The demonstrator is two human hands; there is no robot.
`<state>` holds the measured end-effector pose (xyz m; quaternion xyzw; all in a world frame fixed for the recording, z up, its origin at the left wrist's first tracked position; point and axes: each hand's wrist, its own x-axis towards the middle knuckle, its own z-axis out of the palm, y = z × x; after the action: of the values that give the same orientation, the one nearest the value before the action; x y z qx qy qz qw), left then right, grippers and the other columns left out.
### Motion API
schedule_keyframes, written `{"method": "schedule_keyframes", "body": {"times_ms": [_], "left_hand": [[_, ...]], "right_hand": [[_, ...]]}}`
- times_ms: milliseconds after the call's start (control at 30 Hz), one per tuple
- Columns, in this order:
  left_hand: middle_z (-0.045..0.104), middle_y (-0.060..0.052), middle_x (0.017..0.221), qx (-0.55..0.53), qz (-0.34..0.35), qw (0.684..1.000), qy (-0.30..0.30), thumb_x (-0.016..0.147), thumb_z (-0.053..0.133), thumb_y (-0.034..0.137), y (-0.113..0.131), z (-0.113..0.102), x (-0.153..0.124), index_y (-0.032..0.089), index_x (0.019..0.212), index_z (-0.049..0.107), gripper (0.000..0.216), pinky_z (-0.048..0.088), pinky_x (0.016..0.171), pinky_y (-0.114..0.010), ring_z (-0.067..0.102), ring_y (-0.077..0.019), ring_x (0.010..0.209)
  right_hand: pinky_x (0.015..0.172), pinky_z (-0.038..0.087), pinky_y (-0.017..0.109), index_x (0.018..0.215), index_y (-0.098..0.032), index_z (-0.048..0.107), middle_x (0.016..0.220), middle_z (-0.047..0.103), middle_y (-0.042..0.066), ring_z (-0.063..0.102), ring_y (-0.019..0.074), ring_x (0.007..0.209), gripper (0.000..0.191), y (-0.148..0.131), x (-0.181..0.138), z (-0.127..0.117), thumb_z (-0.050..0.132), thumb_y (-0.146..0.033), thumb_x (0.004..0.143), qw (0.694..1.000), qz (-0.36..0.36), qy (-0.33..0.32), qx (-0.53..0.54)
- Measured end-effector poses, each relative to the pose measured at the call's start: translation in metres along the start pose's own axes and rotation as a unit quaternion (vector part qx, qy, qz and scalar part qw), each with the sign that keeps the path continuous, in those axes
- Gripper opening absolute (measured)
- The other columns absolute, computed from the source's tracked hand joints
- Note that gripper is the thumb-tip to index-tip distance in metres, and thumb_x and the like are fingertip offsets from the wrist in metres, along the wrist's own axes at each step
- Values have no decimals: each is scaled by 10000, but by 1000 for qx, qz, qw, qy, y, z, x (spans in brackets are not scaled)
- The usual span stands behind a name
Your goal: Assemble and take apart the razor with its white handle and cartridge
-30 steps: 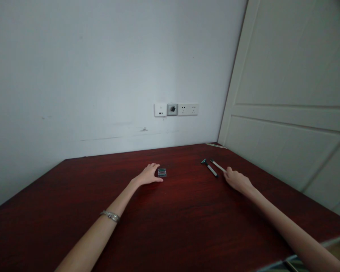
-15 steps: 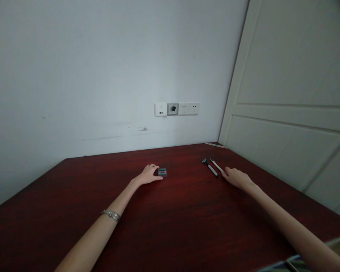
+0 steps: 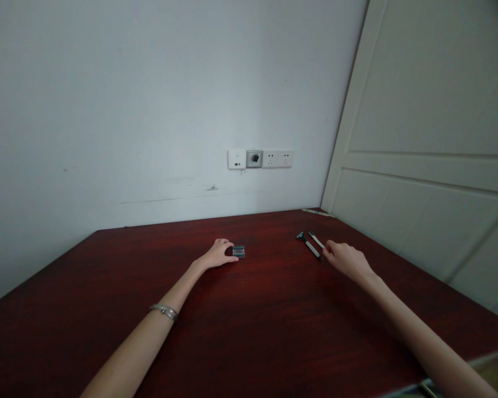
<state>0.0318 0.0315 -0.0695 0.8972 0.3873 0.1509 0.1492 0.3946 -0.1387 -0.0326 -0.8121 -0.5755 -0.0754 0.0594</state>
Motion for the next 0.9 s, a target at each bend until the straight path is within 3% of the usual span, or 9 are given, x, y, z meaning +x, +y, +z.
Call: {"method": "schedule_keyframes", "body": {"times_ms": [233,333,433,667,767,900], "left_hand": [[507,-127,1163,-25,10,999,27,697,624,490,1,4,0,157,1014,607,459,327,983,-402,396,-281,1153],[518,-111,1137,-39,37,997,50,673,658,476,7,7,-1,170,975,606,433,337,976,-404,408,-269,1133],[518,-108,1127,-51,74,994,63,656,684,465,23,9,-4,173,963,598,433,345,973,-395,413,-255,1124],[511,-109,1155,-48,180,981,54,636,712,460,78,6,-13,170,961,575,457,324,1006,-389,402,-246,1151],[514,-105,1160,-48,207,976,56,629,709,484,93,6,-15,179,975,566,482,328,1005,-396,396,-253,1164],[513,-108,1182,-46,215,974,61,640,690,511,102,8,-16,187,1002,558,504,316,1015,-412,389,-265,1187]], "right_hand": [[647,443,352,889,-194,571,883,644,108,632,269,803,272,-34,-9,-5,347,-348,875,991,-129,-10,37],[726,446,354,865,-198,574,908,633,86,614,239,845,236,-49,-13,-4,394,-350,866,969,-226,-24,94],[831,430,355,975,-201,581,1017,606,85,585,223,939,268,-64,-16,-4,456,-400,847,942,-289,-33,169],[889,427,353,1286,-223,434,1231,488,95,543,234,1039,712,-89,-16,-4,649,-519,676,899,-338,-58,274],[909,414,349,1228,-220,483,1206,514,84,522,239,1078,671,-94,-15,-7,683,-492,649,886,-361,-58,284],[820,445,337,1110,-227,541,1101,572,62,560,230,993,493,-95,-19,-13,655,-459,690,893,-360,-55,266]]}}
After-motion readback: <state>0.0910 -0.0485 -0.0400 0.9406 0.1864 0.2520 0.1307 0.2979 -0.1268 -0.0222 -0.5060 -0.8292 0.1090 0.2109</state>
